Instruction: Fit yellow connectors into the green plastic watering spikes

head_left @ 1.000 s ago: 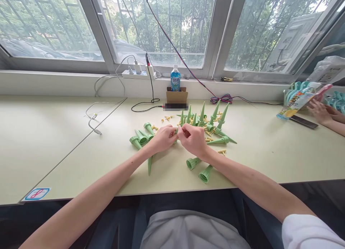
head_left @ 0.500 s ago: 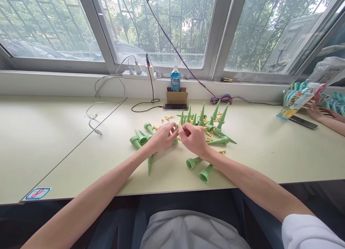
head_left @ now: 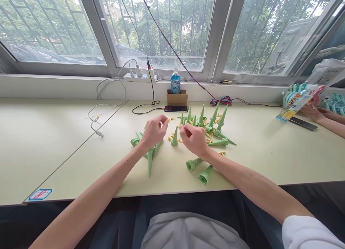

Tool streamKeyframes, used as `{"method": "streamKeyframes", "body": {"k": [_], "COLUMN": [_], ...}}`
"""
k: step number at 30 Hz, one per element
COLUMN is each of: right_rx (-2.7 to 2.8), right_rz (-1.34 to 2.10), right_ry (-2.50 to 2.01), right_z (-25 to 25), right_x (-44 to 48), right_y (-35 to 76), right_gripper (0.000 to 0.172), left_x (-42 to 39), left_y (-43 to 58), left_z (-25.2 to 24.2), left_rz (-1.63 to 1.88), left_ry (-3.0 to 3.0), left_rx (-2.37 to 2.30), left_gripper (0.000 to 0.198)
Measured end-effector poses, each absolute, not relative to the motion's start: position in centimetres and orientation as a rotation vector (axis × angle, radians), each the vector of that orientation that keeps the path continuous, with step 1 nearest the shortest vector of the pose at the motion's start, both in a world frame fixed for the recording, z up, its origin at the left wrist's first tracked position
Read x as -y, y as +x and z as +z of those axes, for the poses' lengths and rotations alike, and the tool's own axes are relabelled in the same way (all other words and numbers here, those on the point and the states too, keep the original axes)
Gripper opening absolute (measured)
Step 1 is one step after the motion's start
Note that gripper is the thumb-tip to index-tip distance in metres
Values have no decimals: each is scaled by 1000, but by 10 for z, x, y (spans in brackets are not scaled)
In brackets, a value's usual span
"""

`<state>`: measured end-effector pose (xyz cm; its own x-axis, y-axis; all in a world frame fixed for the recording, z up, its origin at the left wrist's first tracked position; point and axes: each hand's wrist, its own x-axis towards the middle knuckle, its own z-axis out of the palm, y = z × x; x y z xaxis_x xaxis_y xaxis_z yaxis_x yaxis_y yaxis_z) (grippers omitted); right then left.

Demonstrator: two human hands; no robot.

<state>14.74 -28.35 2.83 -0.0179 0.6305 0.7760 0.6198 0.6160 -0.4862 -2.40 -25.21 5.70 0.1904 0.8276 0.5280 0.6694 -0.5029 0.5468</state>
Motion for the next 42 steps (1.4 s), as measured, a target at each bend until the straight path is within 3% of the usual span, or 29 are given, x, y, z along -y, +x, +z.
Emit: {"method": "streamKeyframes", "body": {"k": [7, 15, 20, 32, 42], "right_rx": [1704, 1716, 1729, 1752, 1755], "right_rz": [6, 26, 39, 63, 75], "right_ry": [-1051, -1062, -1070, -1074, -1082], "right_z": [27, 26, 26, 25, 25], "right_x": [283, 283, 284, 283, 284], "right_y": [148, 147, 147, 147, 146], "right_gripper": [38, 38, 38, 37, 37], "left_x": [254, 255, 252, 252, 251], "left_y": [-25, -33, -34, -31, -30], "left_z": [52, 53, 48, 46, 44], "left_rz": [711, 472, 450, 482, 490], "left_ry": [2547, 2650, 2662, 2679, 2671], "left_rx": [-1288, -1236, -1277, -1387, -1435], "left_gripper": [13, 13, 19, 6, 15]}}
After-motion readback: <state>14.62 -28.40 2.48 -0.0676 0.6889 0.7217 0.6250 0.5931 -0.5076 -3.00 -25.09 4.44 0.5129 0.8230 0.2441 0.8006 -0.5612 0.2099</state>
